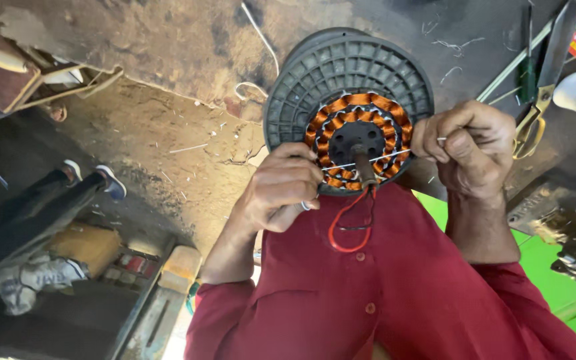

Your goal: The person works on a motor stator, stripping wire ends, twisting them together, and securing them with a white tie. They use pliers and scissors to cut and adjust the wires and tie material.

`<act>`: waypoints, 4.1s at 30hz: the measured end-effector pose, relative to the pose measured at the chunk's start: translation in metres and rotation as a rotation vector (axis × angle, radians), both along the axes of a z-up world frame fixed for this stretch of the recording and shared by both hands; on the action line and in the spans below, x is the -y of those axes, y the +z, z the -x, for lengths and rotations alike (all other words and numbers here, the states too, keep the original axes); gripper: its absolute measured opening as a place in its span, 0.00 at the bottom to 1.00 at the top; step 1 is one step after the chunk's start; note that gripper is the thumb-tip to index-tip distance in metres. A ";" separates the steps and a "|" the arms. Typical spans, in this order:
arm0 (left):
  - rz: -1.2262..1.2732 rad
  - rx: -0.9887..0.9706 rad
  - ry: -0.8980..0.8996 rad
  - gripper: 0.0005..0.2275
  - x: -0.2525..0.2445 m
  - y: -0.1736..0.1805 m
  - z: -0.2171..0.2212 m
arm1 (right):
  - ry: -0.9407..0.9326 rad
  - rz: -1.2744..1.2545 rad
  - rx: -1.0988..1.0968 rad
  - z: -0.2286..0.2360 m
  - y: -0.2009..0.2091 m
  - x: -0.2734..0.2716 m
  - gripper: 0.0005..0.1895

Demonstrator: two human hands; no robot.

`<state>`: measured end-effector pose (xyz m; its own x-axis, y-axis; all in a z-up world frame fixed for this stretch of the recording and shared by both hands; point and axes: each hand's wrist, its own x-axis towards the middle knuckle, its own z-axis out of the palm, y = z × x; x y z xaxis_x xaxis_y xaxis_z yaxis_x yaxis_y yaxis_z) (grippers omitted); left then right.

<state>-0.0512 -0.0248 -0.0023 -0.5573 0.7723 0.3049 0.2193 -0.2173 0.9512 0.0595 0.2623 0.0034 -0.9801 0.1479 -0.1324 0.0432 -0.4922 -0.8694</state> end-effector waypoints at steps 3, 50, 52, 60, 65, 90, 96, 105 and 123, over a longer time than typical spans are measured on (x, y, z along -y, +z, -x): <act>0.049 0.050 0.006 0.05 0.011 0.010 -0.011 | 0.131 -0.161 -0.054 0.001 0.016 0.000 0.15; 0.426 -0.388 0.591 0.45 -0.032 -0.011 -0.054 | 0.076 -1.687 -0.023 -0.002 0.087 0.074 0.09; 0.424 -0.392 0.592 0.46 -0.031 -0.012 -0.055 | 0.061 -1.731 -0.019 -0.002 0.085 0.076 0.09; 0.441 -0.391 0.598 0.45 -0.032 -0.012 -0.057 | 0.122 -1.832 -0.148 0.009 0.072 0.076 0.11; 0.452 -0.466 0.688 0.45 -0.023 -0.015 -0.066 | 0.167 -1.814 -0.220 0.006 0.069 0.071 0.11; 0.416 -0.117 0.368 0.06 0.098 0.153 -0.076 | 0.312 -1.412 -0.328 -0.035 0.139 0.023 0.24; 0.269 -0.335 0.346 0.05 0.023 0.134 -0.084 | 0.463 -1.395 -0.410 -0.057 0.110 0.053 0.27; 0.218 -0.257 0.185 0.04 -0.005 0.094 -0.079 | 0.213 -1.328 -0.494 -0.053 0.113 0.076 0.30; 0.177 -0.599 0.585 0.21 -0.010 -0.034 -0.066 | -0.151 -1.541 -0.222 -0.037 0.089 0.090 0.07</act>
